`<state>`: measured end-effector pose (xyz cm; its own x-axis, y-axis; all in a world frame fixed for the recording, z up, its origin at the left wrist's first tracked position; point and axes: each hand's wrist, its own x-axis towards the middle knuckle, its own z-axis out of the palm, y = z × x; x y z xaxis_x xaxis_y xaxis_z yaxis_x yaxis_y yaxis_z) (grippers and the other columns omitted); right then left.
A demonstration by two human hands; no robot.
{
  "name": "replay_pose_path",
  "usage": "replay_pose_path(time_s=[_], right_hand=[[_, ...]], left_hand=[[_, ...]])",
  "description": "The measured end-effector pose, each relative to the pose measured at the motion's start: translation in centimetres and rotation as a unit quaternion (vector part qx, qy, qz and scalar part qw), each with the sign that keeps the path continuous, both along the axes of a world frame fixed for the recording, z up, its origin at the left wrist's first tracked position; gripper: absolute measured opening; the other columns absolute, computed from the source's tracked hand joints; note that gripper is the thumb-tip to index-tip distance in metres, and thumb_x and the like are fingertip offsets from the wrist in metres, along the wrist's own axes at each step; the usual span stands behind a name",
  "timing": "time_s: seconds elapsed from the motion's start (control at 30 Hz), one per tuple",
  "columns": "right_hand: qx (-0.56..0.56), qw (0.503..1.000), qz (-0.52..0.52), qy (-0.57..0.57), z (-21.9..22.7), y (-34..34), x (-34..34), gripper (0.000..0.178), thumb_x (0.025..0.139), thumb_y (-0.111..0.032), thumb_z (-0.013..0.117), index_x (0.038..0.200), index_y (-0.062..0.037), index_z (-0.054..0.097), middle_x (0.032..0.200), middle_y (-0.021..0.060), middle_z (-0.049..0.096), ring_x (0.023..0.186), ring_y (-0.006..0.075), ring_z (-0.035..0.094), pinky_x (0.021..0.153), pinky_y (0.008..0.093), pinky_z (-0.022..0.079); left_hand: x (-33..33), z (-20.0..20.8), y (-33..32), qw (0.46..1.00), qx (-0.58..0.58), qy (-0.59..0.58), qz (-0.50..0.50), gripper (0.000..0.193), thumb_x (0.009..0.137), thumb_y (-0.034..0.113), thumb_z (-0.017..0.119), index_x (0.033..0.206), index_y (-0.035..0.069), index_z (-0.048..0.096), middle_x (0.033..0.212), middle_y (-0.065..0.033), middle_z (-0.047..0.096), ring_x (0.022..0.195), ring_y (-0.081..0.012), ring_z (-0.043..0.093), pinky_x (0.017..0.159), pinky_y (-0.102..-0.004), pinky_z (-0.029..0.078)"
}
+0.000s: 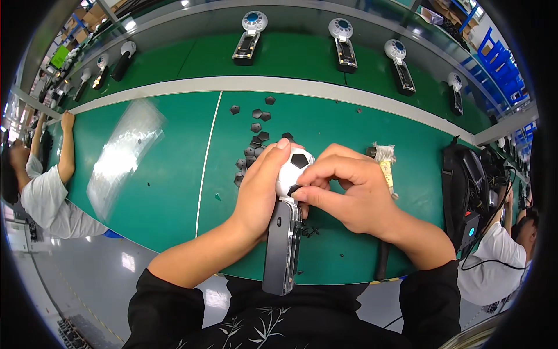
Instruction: Assembling small components into a handheld electronic device housing on a production line.
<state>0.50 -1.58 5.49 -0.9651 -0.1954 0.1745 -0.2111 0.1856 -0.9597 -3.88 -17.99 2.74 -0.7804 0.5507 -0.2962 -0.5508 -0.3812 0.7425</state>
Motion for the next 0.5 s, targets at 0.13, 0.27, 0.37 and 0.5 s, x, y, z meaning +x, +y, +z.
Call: replay_pose_path(time_s=[0.13,0.27,0.37,0.5], right_hand=[[-0.023,0.997,-0.015,-0.067,0.1,0.2,-0.2,0.032,0.075,0.008,0.076,0.102,-0.0018,0.061,0.084,0.0016,0.055,0.068,0.0077,0.051,0.066,0.0181,0.045],[-0.039,0.990,0.004,-0.133,0.7,0.7,-0.6,0.037,0.075,0.006,0.078,0.105,-0.0034,0.059,0.081,-0.0004,0.052,0.068,0.0060,0.050,0.065,0.0175,0.044],[-0.115,0.977,0.018,-0.177,1.0,0.5,-0.7,0.037,0.075,0.006,0.077,0.106,-0.0041,0.059,0.081,-0.0011,0.051,0.067,0.0052,0.049,0.064,0.0173,0.043],[-0.040,0.988,-0.007,-0.147,1.4,-0.3,-0.4,0.036,0.076,0.006,0.076,0.106,-0.0045,0.059,0.080,-0.0015,0.050,0.066,0.0049,0.048,0.063,0.0171,0.043]], left_hand=[[0.0,0.2,0.0,1.000,-0.010,-0.001,-0.020,0.039,0.100,0.040,0.046,0.110,0.004,0.053,0.079,-0.0104,0.062,0.052,-0.0145,0.057,0.042,-0.0248,0.046],[0.0,1.1,-0.3,0.997,-0.030,-0.042,-0.053,0.040,0.100,0.042,0.047,0.107,0.004,0.054,0.077,-0.0093,0.062,0.051,-0.0143,0.057,0.043,-0.0246,0.047],[0.1,1.7,-0.4,0.996,-0.051,-0.055,-0.044,0.041,0.099,0.043,0.047,0.104,0.003,0.055,0.073,-0.0082,0.061,0.051,-0.0139,0.057,0.043,-0.0242,0.047],[0.3,1.2,-0.3,0.997,-0.051,-0.051,-0.032,0.042,0.099,0.044,0.046,0.102,0.003,0.056,0.071,-0.0081,0.061,0.050,-0.0138,0.057,0.043,-0.0240,0.047]])
